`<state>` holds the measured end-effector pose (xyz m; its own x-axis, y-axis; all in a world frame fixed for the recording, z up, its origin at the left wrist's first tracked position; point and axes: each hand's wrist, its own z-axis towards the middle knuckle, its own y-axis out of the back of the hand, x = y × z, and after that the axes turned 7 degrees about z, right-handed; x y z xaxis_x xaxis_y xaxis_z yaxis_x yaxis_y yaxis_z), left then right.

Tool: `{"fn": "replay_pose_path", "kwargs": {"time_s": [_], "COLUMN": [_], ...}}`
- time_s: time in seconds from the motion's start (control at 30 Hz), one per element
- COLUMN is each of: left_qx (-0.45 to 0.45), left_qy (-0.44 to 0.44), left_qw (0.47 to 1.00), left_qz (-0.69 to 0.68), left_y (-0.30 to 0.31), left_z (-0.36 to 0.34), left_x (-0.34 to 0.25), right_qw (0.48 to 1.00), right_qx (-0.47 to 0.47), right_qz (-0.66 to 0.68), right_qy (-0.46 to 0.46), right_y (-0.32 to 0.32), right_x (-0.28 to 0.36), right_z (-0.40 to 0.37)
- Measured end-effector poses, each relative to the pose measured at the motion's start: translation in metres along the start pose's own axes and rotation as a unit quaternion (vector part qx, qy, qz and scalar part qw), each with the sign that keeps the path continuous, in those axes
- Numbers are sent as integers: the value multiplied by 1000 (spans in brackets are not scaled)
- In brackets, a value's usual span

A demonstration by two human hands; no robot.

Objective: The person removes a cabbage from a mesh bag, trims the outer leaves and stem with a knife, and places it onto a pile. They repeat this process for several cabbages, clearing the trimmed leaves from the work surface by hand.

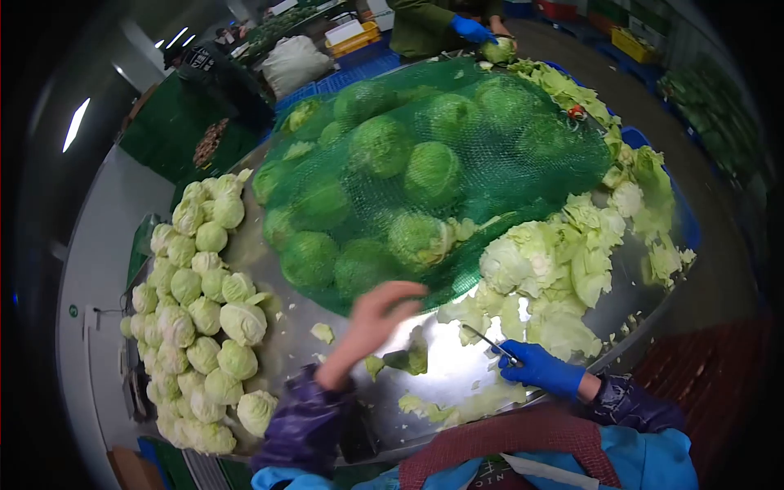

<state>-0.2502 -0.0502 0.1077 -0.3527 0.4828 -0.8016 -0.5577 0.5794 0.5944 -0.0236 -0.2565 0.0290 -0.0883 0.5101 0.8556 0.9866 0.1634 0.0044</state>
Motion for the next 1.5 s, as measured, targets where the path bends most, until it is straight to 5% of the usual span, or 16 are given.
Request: {"fn": "replay_pose_path", "kwargs": {"time_s": [0.07, 0.13, 0.23, 0.37, 0.4, 0.5, 0.7, 0.77, 0.87, 0.93, 1.0, 1.07, 1.23, 1.4, 1.5], "left_qx": [-34, -22, 42, 60, 46, 91, 100, 2, -72, -80, -89, -126, -98, -91, -75], "left_qy": [-133, 109, 238, 367, 366, 245, 123, 98, 167, 170, 178, -48, -7, 124, 123], "left_qw": [975, 953, 970, 928, 909, 964, 983, 995, 983, 982, 979, 991, 995, 988, 989], "left_qz": [174, 281, -25, -9, -194, -54, -94, 18, -33, -36, -42, 19, 3, -6, 30], "left_y": [-38, -32, -7, -2, 2, -3, -39, -47, -54, -53, -53, -55, -104, -137, -136], "left_z": [48, 95, 132, 134, 141, 142, 138, 128, 110, 88, 62, 33, -30, -49, -42], "left_x": [6, 28, 54, -3, 31, 73, 61, 63, 62, 63, 46, 2, -8, -4, -7], "right_qw": [995, 997, 990, 997, 999, 997, 923, 930, 920, 957, 956, 927, 929, 912, 871], "right_qx": [-48, -49, -78, -21, 13, 34, -325, -318, -326, -268, -278, -317, -269, -248, -232], "right_qz": [-4, 33, 72, 74, 28, -24, -141, -105, -44, 40, 51, 11, 28, -246, -377], "right_qy": [86, 57, 90, 11, -22, -71, 151, 149, 214, 100, 82, 198, 252, 216, 213], "right_y": [6, 11, 15, 17, 19, 34, 68, 64, 55, 49, 46, 42, 16, -3, -2], "right_x": [-6, -1, -5, -8, -9, -22, -33, -28, -32, -14, -9, -12, -15, -14, -9], "right_z": [1, -4, -2, -2, 0, 5, 1, -4, -3, -13, -16, -19, -19, -34, -36]}}
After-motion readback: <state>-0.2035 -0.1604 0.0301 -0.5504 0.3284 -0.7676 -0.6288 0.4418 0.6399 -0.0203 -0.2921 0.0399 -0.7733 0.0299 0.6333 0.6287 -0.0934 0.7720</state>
